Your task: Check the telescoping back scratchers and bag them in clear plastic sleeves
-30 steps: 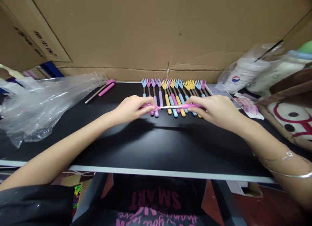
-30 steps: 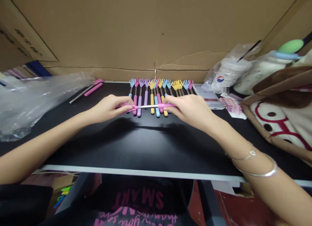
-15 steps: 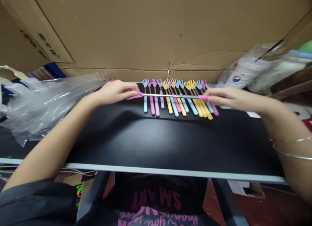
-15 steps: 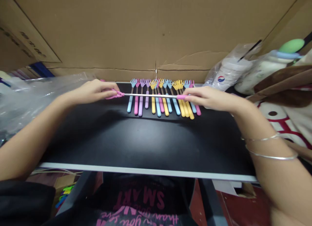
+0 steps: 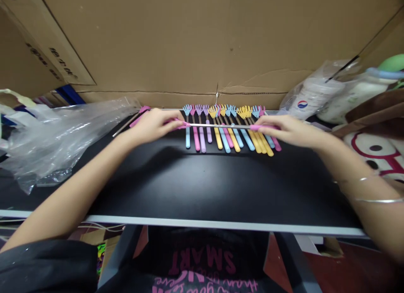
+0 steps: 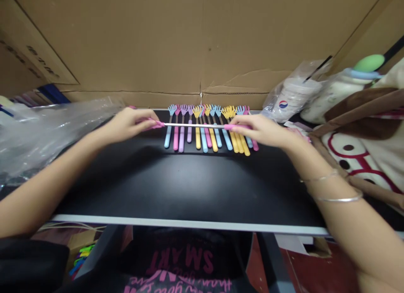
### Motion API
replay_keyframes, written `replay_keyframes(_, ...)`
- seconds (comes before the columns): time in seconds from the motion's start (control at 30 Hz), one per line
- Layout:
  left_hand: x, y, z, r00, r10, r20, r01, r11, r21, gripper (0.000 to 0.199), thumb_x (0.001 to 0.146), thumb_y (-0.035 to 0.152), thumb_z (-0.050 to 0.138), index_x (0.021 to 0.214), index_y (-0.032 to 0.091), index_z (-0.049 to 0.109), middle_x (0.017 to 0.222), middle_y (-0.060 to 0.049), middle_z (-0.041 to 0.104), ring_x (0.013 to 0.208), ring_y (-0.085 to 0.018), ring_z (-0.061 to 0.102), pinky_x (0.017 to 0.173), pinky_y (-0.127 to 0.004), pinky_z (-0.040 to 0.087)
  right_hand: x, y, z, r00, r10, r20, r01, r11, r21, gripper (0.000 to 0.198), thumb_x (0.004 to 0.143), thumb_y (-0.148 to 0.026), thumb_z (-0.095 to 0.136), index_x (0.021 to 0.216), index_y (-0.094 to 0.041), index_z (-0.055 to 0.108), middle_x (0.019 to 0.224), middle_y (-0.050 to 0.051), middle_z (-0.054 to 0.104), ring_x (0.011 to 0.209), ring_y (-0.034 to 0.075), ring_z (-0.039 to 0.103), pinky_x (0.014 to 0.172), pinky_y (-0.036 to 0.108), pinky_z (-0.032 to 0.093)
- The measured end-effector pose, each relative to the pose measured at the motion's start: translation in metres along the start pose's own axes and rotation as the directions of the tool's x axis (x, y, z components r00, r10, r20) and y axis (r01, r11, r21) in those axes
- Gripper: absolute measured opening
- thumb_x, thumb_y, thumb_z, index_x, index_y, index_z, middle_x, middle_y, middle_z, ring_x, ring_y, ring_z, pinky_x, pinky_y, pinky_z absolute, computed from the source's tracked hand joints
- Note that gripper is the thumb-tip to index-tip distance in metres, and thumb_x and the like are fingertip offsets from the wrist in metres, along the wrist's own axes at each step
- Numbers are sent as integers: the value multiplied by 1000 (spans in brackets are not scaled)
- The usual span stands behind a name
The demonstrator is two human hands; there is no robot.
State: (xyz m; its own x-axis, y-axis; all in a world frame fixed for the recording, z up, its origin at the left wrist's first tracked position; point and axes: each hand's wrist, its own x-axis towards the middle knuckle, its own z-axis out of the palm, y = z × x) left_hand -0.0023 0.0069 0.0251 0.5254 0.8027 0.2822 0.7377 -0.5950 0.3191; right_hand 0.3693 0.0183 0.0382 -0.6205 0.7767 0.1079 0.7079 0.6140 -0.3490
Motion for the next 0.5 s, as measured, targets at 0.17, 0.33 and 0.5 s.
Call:
replay_keyframes(0.17,-3,36,33,997,23,70,-31,992,122,38,98,50,38,95,24,66,67,1,66,58,-14,57,57,-22,28,3,-30,32,998,-62,-30,56,984,-168,38,96,-54,39,97,-25,64,65,-2,61,56,13,52,59,25,34)
replay_keyframes(0.33,-2,37,24,997,42,63,-50,989,138,40,98,53,37,98,26,66,66,2,66,57,-14,56,57,-21,28,3,-29,25,997,-75,-13,73,986,-149,40,95,-57,39,97,-25,64,57,-4,56,51,13,50,54,24,31)
replay_keyframes(0.5,0,18,0,993,17,121,-32,992,124,45,95,57,37,96,22,66,70,1,66,58,-13,54,59,-22,30,3,-12,1,987,-59,150,54,998,42,47,94,-60,41,98,-21,66,70,0,63,59,12,54,58,26,40)
